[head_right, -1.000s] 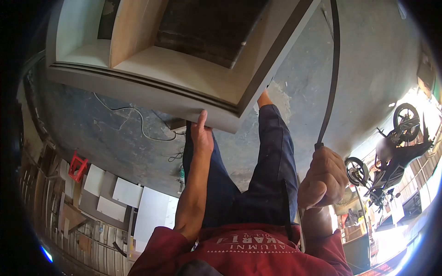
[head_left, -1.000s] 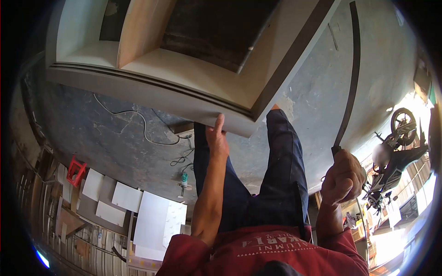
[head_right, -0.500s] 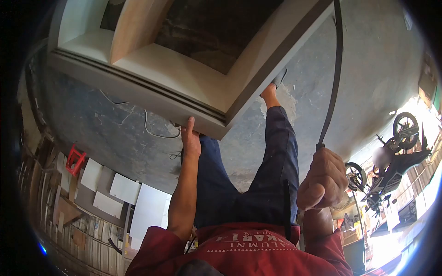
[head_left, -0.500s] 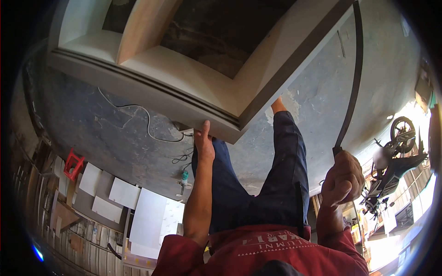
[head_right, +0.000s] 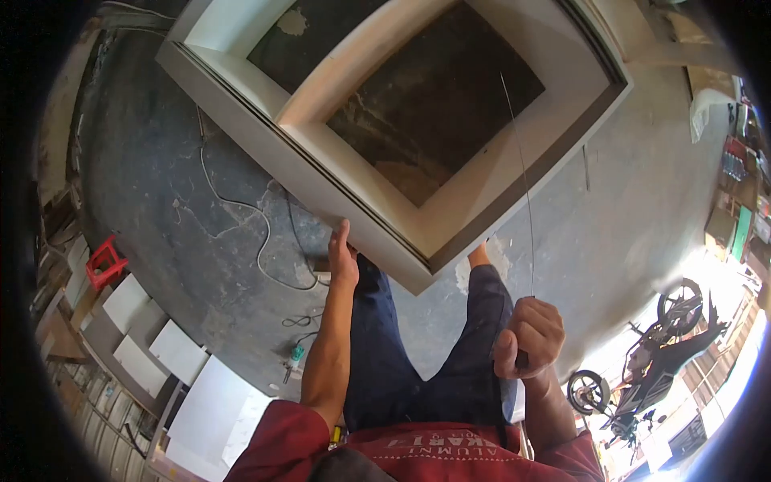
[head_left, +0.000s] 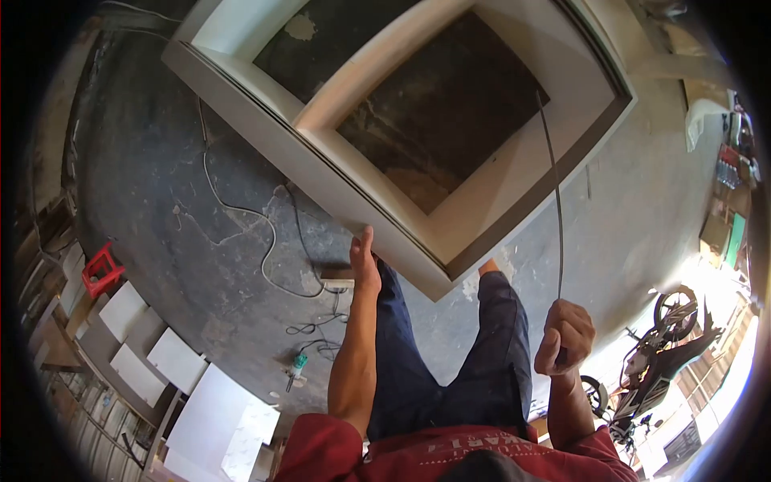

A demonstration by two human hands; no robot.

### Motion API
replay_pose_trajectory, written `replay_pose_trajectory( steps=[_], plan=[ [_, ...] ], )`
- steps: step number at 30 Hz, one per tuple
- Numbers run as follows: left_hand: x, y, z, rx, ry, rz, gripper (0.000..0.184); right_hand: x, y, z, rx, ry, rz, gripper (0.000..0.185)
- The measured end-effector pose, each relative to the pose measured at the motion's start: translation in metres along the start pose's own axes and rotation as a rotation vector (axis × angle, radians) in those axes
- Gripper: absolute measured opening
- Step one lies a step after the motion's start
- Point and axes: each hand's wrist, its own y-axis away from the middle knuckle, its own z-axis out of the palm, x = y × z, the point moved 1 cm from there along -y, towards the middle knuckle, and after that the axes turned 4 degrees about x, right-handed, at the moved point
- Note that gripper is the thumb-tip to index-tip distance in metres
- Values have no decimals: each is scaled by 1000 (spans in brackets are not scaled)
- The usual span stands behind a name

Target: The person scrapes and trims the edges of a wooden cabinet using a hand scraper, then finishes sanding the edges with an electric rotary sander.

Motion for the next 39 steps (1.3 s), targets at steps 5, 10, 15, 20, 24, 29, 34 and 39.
replay_pose_trajectory(
  steps=[5, 10, 15, 20, 24, 29, 34, 39],
  plan=[
    [3, 3, -7, -56, 17, 43, 61, -5, -5, 2, -71, 30, 2, 41],
    [-7, 14, -27, 2, 10, 23, 62, 2, -3, 7, -77, 14, 27, 41],
    [-14, 21, -32, -11, -9, 20, 61, 3, -4, 8, -99, 15, 60, 38],
    [-9, 37, -42, -12, -169, -13, 47, -5, 4, 12, -264, 100, 158, 36],
    [-46, 43, -66, -108, -468, 38, 27, -33, 46, 23, -353, 161, 411, 35],
    [34, 57, -61, -286, -23, -281, 36, -97, 104, 20, -398, 275, 578, 35],
    [142, 34, -124, -299, -173, 64, 54, -157, 86, 22, -365, 341, 561, 37],
    [135, -16, -302, 133, -836, 622, 28, -166, 62, 27, -276, 401, 437, 37]
  ],
)
